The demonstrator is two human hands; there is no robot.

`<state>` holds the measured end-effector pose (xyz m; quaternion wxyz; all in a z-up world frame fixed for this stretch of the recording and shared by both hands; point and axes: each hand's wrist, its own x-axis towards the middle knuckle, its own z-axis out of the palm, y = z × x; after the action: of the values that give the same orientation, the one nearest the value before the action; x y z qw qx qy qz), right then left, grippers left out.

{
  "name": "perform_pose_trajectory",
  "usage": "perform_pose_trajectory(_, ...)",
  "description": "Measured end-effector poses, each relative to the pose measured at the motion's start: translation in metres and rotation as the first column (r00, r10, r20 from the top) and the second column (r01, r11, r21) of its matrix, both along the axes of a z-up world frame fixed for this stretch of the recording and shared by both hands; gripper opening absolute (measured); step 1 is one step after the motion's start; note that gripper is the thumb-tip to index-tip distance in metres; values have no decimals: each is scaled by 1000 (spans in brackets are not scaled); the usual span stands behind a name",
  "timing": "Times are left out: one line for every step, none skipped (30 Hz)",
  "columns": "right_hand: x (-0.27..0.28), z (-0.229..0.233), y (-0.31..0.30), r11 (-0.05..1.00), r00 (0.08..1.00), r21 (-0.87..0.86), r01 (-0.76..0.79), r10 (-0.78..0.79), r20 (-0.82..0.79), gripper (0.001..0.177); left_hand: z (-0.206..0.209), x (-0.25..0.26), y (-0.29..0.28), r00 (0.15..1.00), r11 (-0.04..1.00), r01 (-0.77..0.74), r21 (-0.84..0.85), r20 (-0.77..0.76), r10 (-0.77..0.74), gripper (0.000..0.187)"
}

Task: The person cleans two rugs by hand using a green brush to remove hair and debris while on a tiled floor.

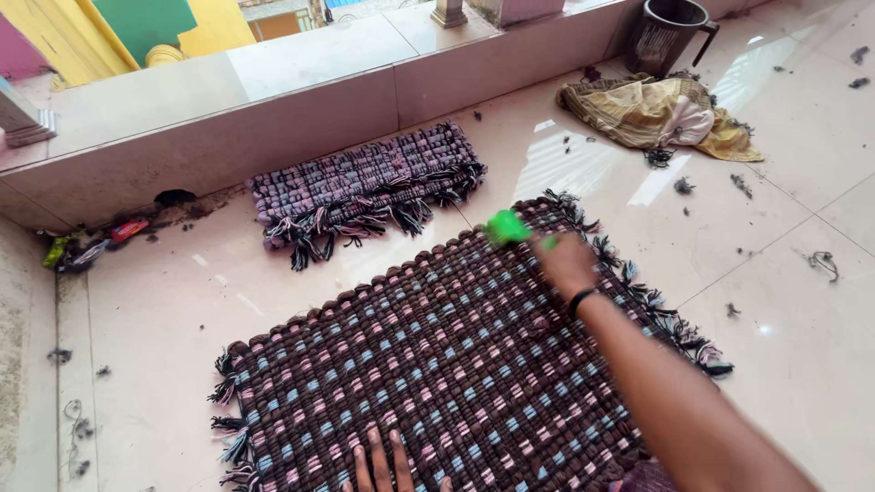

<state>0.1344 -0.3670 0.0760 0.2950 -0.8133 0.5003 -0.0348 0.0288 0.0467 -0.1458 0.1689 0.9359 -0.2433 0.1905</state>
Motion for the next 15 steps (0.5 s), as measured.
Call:
perform_pose_trajectory(-1, 4, -19, 975, 999, -223, -24, 31, 26, 45, -5, 3, 1, 999, 999, 21, -25, 28, -20, 95)
perform_pose_trajectory(-7, 9, -33, 900, 997, -435, -42, 68, 44, 40, -7, 6, 7, 998, 998, 33, -47, 54, -31, 93)
perform_pose_trajectory(-7, 9, -38, 906, 993, -421, -49, 89, 77, 42, -8, 9, 12, 998, 999, 30, -32, 49, -28, 91)
perform_pose_trajectory(-9, 11, -41, 911, 988, -408, -56, 110, 111, 44, -8, 11, 16, 998, 999, 28, -20, 50, -27, 88)
perform_pose_trajectory(-11, 14, -45, 915, 981, -398, -62, 129, 144, 46, -7, 14, 14, 998, 1000, 24, -11, 54, -24, 86)
perform_pose_trajectory(-15, 12, -40, 959, 982, -266, -96, 135, 131, 43, -6, 15, 10, 997, 999, 34, -11, 63, -33, 83)
perform_pose_trajectory(-22, 5, -27, 984, 983, -129, -125, 141, 121, 40, -5, 16, 4, 996, 999, 44, -10, 76, -44, 81)
perform_pose_trajectory(-30, 0, -13, 950, 958, -232, -210, 248, 144, 37, -5, 14, -8, 994, 998, 56, -15, 90, -55, 78)
perform_pose_trajectory(-37, -3, 1, 898, 923, -336, -284, 351, 157, 35, -7, 15, -27, 990, 996, 82, -20, 116, -79, 76)
perform_pose_trajectory(-42, -3, 14, 908, 928, -266, -322, 359, 101, 36, -9, 16, -46, 985, 994, 106, -25, 142, -102, 73)
perform_pose_trajectory(-49, -3, 26, 918, 930, -183, -351, 364, 44, 38, -15, 16, -58, 979, 991, 131, -22, 162, -126, 71)
perform_pose_trajectory(-55, 1, 31, 906, 920, -203, -371, 388, 48, 37, -20, 16, -72, 972, 988, 151, -21, 188, -144, 69)
perform_pose_trajectory(-60, 5, 33, 887, 905, -227, -402, 422, 48, 36, -29, 16, -84, 966, 988, 154, -27, 214, -145, 66)
perform_pose_trajectory(-61, 8, 32, 867, 889, -250, -431, 456, 48, 34, -38, 17, -99, 960, 987, 156, -30, 239, -144, 64)
perform_pose_trajectory(-60, 7, 26, 857, 885, -271, -437, 463, 38, 35, -49, 20, -112, 945, 985, 162, -62, 296, -137, 62)
